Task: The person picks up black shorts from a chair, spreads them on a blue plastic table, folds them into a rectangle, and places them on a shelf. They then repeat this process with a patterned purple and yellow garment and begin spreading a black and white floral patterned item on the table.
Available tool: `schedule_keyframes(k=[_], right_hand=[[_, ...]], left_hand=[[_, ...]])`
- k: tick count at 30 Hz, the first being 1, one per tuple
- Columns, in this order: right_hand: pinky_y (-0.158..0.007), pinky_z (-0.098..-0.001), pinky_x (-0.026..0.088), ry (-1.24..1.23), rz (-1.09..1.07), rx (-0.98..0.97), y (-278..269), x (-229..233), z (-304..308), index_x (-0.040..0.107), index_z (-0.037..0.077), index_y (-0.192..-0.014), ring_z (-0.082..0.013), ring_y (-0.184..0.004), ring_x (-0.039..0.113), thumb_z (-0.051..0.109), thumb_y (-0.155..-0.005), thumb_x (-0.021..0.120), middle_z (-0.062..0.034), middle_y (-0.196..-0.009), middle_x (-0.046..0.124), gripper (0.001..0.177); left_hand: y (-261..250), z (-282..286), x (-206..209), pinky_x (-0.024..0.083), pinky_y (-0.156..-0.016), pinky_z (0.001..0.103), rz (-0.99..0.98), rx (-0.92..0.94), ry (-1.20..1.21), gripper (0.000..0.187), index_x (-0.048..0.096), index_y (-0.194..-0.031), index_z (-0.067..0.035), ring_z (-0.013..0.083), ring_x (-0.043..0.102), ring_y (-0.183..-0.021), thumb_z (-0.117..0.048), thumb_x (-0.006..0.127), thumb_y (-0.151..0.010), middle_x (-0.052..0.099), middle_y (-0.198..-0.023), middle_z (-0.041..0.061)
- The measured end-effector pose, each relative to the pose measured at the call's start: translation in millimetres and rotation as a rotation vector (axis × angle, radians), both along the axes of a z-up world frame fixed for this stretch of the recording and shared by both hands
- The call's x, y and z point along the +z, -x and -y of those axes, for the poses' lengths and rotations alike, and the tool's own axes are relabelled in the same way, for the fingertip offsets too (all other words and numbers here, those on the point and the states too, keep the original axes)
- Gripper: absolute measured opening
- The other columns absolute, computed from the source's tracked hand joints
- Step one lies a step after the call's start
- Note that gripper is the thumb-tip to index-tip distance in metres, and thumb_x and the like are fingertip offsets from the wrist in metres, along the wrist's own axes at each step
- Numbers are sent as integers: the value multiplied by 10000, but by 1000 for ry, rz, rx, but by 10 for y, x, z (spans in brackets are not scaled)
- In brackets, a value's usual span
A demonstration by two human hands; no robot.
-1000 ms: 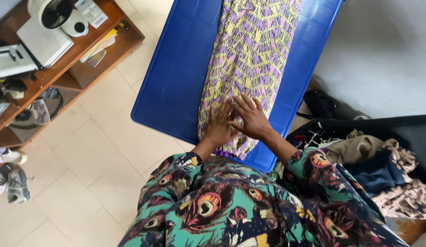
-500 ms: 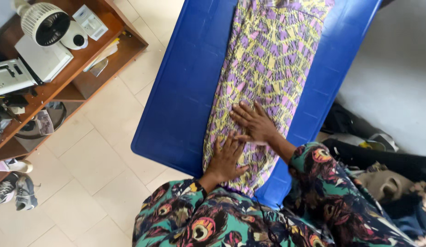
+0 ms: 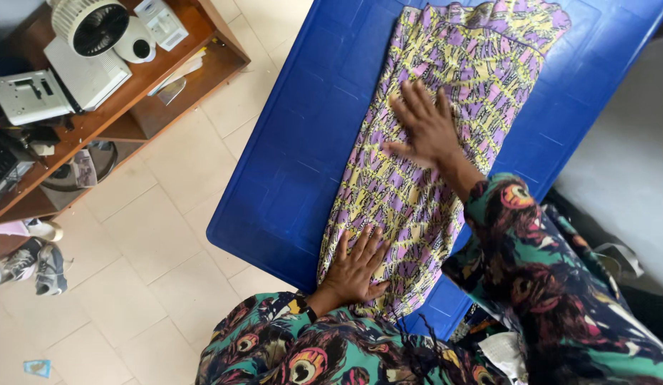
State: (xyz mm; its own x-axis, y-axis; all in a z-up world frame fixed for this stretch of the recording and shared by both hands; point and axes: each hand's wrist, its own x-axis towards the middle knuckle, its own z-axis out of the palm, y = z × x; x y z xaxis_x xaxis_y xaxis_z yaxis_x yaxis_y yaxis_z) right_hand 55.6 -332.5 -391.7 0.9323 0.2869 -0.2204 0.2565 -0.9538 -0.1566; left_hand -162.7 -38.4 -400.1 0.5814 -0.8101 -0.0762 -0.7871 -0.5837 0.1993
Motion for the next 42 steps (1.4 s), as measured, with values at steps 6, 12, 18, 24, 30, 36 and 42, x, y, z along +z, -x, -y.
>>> schedule_keyframes(k=[6,12,18,24,30,36,42], right_hand=[[-1197,-556,-116,-46,-15,-167,-315,98,41,117,240,-1654,-285,-1575,-53,938,-820,193,-110,-1710,-42,1090],[-1206,-594,-94,-63,68,34,391,187,-121,162,209,-1642,-301,-1571,7,800,-903,396,-109,-1715,41,974],[-1280,-565,-75,-111,25,34,1267,1,-164,216,231,-1646,-228,-1613,61,592,-1026,262,-13,-1735,146,720],[-1225,-530,-110,-30,167,175,918,-124,79,177,206,-1599,-243,-1553,50,843,-903,162,-35,-1681,126,944],[-1233,-554,-141,-93,60,92,10,0,388,132,200,-1642,-275,-1593,34,909,-854,91,-79,-1731,84,1060],[-1208,-560,-140,-16,31,-92,-719,70,634,134,233,-1650,-279,-1595,1,958,-814,149,-68,-1739,50,1106],[-1238,-548,-122,-38,38,-291,-1036,128,703,130,247,-1666,-258,-1611,-17,938,-833,224,-65,-1751,2,1086]], left_hand=[[25,-20,-25,-65,-1213,649,26,1,31,936,162,-1654,-107,375,22,-1592,-746,277,-980,39,-1720,209],[-294,265,190,-48,-1210,653,-38,34,159,1079,110,-1651,-53,365,-28,-1594,-850,251,-937,-31,-1717,190],[-1264,726,112,-6,-1198,679,-12,186,-128,1079,148,-1641,-38,359,-62,-1579,-823,345,-926,-19,-1715,197],[-1305,696,56,-9,-1186,705,-89,182,-111,1049,153,-1632,-83,373,-70,-1569,-807,350,-898,-17,-1705,202],[-1298,714,3,2,-1179,702,-127,175,-114,1044,140,-1628,-68,392,-67,-1567,-800,339,-911,-21,-1700,212],[-1278,666,-104,6,-1188,698,-53,170,-6,1019,134,-1632,-67,387,-41,-1568,-780,332,-932,-8,-1698,214],[-1274,650,-93,14,-1211,687,-23,171,10,1016,144,-1641,-65,394,-38,-1583,-779,337,-944,-8,-1708,219]])
